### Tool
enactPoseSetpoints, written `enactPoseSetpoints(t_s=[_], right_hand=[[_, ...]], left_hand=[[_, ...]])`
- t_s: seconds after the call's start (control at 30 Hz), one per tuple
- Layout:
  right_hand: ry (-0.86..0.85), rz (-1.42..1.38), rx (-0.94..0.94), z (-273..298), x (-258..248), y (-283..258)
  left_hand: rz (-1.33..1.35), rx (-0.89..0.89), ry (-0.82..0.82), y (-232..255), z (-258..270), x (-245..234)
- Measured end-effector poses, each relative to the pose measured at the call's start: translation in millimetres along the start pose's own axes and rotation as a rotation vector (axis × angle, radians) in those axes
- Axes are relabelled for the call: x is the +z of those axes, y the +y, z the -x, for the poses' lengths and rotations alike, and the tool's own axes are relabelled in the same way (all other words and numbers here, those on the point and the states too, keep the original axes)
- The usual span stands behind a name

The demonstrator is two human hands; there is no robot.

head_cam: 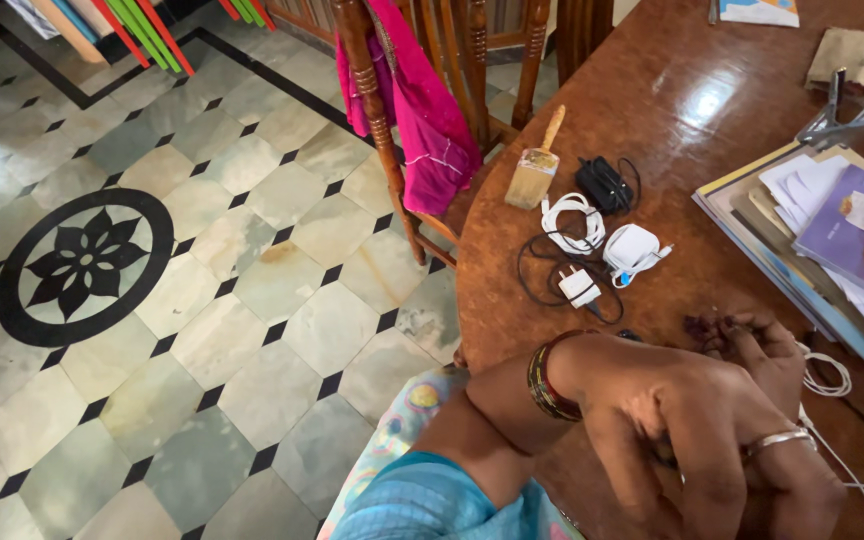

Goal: The person sits at a wooden table and organizes a pile of tangled electronic accessories. They pick up various items, including white and black power adapters and different colored cables, and proceed to untangle and coil them neatly on the table surface.

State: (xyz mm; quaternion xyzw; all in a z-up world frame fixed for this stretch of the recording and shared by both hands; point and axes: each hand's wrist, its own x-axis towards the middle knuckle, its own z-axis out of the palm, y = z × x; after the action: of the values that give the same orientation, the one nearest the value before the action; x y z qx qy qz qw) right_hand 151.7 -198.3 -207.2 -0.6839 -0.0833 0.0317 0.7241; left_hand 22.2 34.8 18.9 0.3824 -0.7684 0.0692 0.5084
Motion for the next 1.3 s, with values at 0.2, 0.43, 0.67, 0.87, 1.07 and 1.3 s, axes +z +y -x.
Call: enactPoseSetpoints(t_s=[0.2, 0.43, 0.67, 0.87, 1.07, 1.3], right_hand=[[0.006, 0.004, -0.004, -6.1, -6.8, 12.0], [-0.016, 0.019, 0.02, -4.7, -9.1, 9.5], [-0.013, -0.099, 0.05, -3.8, -8.4, 11.6], [0.024, -0.124, 0.06, -7.8, -10.9, 23.0], [0.036, -0.099, 0.039, -1.8, -8.3, 19.2], [0.009, -0.25, 0.069, 1.0, -4.9, 14.0]], left_hand=[[0.028, 0.025, -0.016, 10.0, 2.8, -11.2], [0.227, 0.061, -0.144, -21.4, 9.6, -8.5], [0.099, 0.042, -0.085, -24.0, 17.5, -7.6], [0.033, 0.002, -0.043, -32.5, 22.4, -4.0], [0.003, -0.017, -0.009, -37.0, 27.8, 1.8], [0.018, -0.022, 0.001, -36.8, 29.7, 2.7]])
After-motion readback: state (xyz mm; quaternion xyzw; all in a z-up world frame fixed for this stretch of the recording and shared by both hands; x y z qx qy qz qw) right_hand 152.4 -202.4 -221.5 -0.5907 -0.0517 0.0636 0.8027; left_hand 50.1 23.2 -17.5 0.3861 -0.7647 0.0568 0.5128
